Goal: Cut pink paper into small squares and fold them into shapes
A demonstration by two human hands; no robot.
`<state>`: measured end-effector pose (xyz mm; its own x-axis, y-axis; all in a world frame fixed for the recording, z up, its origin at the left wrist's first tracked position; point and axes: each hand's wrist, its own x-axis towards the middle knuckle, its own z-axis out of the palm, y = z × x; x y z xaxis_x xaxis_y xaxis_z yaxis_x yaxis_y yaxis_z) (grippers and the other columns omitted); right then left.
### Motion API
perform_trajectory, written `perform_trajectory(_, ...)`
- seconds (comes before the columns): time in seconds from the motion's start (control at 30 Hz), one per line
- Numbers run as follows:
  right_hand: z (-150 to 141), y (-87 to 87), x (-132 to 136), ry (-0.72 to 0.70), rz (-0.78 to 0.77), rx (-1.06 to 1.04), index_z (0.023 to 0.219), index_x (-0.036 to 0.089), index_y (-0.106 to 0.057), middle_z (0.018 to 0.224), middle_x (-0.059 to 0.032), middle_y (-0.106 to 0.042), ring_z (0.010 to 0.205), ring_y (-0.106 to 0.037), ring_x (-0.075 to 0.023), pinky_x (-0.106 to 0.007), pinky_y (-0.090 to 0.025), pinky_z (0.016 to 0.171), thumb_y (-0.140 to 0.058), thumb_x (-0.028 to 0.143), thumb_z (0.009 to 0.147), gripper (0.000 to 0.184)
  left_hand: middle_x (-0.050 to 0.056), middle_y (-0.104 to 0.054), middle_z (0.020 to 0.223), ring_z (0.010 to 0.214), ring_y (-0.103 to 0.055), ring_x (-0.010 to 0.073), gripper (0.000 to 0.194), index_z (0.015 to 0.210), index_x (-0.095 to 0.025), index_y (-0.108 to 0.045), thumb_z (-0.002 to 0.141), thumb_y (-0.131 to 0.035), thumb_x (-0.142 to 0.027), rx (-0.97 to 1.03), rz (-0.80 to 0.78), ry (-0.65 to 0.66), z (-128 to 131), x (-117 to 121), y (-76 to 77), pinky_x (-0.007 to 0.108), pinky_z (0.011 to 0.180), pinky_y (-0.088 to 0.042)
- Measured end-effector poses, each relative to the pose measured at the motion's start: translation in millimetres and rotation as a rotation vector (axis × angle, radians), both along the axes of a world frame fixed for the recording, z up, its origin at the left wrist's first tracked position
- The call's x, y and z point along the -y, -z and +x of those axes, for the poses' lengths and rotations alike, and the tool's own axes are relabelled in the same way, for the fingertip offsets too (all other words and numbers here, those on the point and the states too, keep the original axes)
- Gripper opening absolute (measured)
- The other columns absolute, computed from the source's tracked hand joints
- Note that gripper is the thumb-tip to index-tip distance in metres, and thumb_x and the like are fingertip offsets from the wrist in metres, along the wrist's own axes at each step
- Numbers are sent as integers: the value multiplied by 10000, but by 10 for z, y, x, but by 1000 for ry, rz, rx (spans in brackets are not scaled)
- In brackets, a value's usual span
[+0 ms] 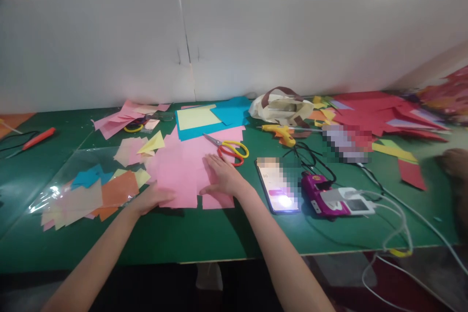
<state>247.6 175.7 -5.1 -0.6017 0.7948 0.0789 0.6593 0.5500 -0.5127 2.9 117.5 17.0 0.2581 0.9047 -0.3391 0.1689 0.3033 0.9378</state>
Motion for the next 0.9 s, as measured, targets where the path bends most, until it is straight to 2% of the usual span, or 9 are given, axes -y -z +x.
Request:
perform_trajectory(0.1, -19, -35, 20, 75, 7, 10, 1402, 143, -335, 1375, -154, -451, 1289, -371, -326, -486, -262, 1076, -710, 592, 597, 994, 97, -693, 1040, 978, -623, 250, 443, 986, -148, -618, 604, -773, -311, 31, -4, -60, -49, -33, 56, 365, 841, -503)
perform_trajectory(0.2, -42, -73, 28, 95, 56, -3, 1297, 157, -487, 1138, -128, -596, 1084, -528, -309, -461, -397, 951, -722, 545, 625, 811, 95, -699, 1015, 951, -630, 245, 403, 932, -144, -627, 596, -780, -307, 79, 2, -75, -33, -56, 79, 369, 843, -503)
perform_trajectory(0.27, -50, -67, 31, 81, 70, -30, 1180, 168, -578, 1064, -108, -601, 998, -563, -280, -427, -443, 891, -730, 510, 636, 661, 90, -701, 1005, 946, -632, 243, 391, 922, -148, -631, 594, -784, -296, 100, 3, -80, -14, -65, 82, 371, 846, -502)
perform_trajectory(0.33, -56, -38, 32, 81, 73, -78, 1089, 166, -612, 1147, -118, -567, 1041, -554, -277, -407, -458, 888, -748, 474, 625, 574, 85, -705, 987, 938, -635, 243, 395, 931, -154, -636, 591, -788, -286, 119, -9, -81, -4, -70, 81, 377, 846, -503)
perform_trajectory(0.43, -80, 9, 52, 93, 75, -119, 1084, 169, -588, 1325, -133, -479, 1186, -491, -294, -429, -429, 959, -737, 423, 652, 522, 76, -708, 986, 936, -639, 238, 422, 959, -164, -645, 581, -797, -273, 143, -31, -79, -4, -76, 89, 375, 854, -501)
perform_trajectory(0.57, -140, -4, 172, 141, 54, -8, 1245, 154, -504, 1387, -153, -447, 1316, -362, -300, -473, -328, 1058, -611, 353, 797, 502, 80, -697, 1043, 986, -628, 245, 516, 1052, -179, -633, 574, -804, -273, 177, -51, -89, -10, -86, 113, 378, 882, -494)
perform_trajectory(0.67, -144, -43, 363, 168, 22, 75, 1363, 133, -394, 1425, -174, -391, 1344, -310, -305, -482, -303, 1072, -536, 431, 837, 620, 93, -702, 1028, 979, -633, 255, 562, 1079, -164, -624, 565, -812, -289, 189, -64, -98, -8, -89, 112, 395, 888, -495)
perform_trajectory(0.77, -99, -54, 602, 184, 23, 123, 1378, 150, -378, 1443, -176, -359, 1342, -297, -343, -526, -289, 1066, -625, 581, 704, 837, 97, -703, 1024, 970, -640, 248, 536, 1069, -149, -626, 590, -800, -315, 202, -73, -98, -3, -86, 91, 386, 888, -498)
perform_trajectory(0.9, -53, -30, 865, 237, 54, 64, 1344, 173, -415, 1379, -146, -462, 1259, -434, -301, -498, -361, 1028, -606, 388, 788, 627, 103, -704, 1026, 1000, -631, 246, 495, 1037, -139, -635, 602, -796, -311, 213, -82, -108, 4, -88, 85, 367, 884, -503)
